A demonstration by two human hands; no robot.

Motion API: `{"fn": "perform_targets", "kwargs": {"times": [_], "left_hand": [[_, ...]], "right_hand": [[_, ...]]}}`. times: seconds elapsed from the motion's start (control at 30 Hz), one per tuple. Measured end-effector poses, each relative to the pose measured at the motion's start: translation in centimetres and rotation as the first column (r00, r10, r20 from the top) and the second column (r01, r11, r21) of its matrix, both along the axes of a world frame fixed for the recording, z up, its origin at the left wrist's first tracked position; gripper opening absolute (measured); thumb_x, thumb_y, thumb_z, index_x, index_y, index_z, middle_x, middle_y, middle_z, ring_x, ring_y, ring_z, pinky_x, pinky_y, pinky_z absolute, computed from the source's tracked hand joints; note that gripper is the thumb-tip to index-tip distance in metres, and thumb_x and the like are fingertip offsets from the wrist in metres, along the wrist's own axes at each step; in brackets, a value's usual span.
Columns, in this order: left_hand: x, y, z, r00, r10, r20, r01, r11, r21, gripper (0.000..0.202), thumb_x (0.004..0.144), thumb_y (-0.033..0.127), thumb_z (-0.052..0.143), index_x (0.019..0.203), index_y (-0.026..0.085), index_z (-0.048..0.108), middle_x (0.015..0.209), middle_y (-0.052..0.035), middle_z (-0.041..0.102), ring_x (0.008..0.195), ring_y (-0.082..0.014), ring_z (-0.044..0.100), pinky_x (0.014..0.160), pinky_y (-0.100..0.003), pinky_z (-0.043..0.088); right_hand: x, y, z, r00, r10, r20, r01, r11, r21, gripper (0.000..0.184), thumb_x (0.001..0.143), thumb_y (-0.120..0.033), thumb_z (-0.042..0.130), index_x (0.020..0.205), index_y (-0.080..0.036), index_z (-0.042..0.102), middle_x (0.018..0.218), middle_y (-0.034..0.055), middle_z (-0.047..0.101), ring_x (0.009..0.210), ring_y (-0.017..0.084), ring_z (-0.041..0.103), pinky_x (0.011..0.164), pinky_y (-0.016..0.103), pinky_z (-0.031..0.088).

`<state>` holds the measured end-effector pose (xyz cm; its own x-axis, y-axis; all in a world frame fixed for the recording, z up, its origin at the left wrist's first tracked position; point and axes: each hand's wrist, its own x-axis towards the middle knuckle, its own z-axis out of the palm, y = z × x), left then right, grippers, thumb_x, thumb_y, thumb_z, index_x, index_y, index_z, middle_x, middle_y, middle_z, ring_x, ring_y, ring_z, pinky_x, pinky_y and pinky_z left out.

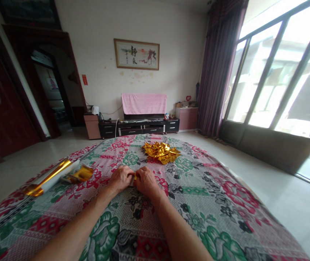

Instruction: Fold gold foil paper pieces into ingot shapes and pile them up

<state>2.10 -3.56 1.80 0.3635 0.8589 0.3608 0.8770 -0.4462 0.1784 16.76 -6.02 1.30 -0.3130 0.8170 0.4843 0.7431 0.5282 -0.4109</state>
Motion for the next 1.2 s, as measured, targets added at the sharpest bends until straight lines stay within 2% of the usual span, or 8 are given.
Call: {"fn": "perform_targets", "kwargs": {"times": [0.37, 0.8, 1.2], "left_hand": [[0.11, -0.31, 0.38, 1.000, 0.007, -0.002, -0.007, 1.000, -0.009, 0.024, 0.077, 0.018, 0.047, 0.080, 0.021, 0.070, 0.082, -0.0053, 0.063, 0.084, -0.0176, 0.053, 0.079, -0.027, 0.040], [-0.06, 0.02, -0.10, 1.000, -0.001, 0.004, 0.001, 1.000, 0.010, 0.024, 0.077, 0.018, 0.047, 0.082, 0.023, 0.070, 0.083, -0.0047, 0.063, 0.082, -0.0169, 0.053, 0.077, -0.026, 0.040], [-0.08, -0.05, 0.16, 1.000, -0.023, 0.006, 0.023, 1.000, -0.016, 0.024, 0.077, 0.018, 0.048, 0.083, 0.022, 0.070, 0.083, -0.0044, 0.064, 0.085, -0.0170, 0.053, 0.081, -0.027, 0.040]], "right_hand": [[-0.04, 0.18, 0.00, 1.000, -0.026, 0.001, 0.026, 0.999, -0.020, 0.018, 0.073, -0.007, 0.047, 0.080, -0.014, 0.061, 0.078, 0.0052, 0.057, 0.078, 0.014, 0.050, 0.069, 0.021, 0.036], [0.05, 0.40, -0.22, 1.000, 0.002, 0.006, -0.002, 1.000, 0.005, 0.019, 0.071, -0.006, 0.046, 0.074, -0.014, 0.063, 0.078, 0.0057, 0.059, 0.079, 0.014, 0.050, 0.070, 0.021, 0.037], [-0.02, 0.15, 0.13, 1.000, 0.003, 0.026, -0.004, 1.000, 0.004, 0.018, 0.073, -0.006, 0.047, 0.074, -0.014, 0.064, 0.080, 0.0063, 0.059, 0.081, 0.015, 0.051, 0.073, 0.022, 0.038]]}}
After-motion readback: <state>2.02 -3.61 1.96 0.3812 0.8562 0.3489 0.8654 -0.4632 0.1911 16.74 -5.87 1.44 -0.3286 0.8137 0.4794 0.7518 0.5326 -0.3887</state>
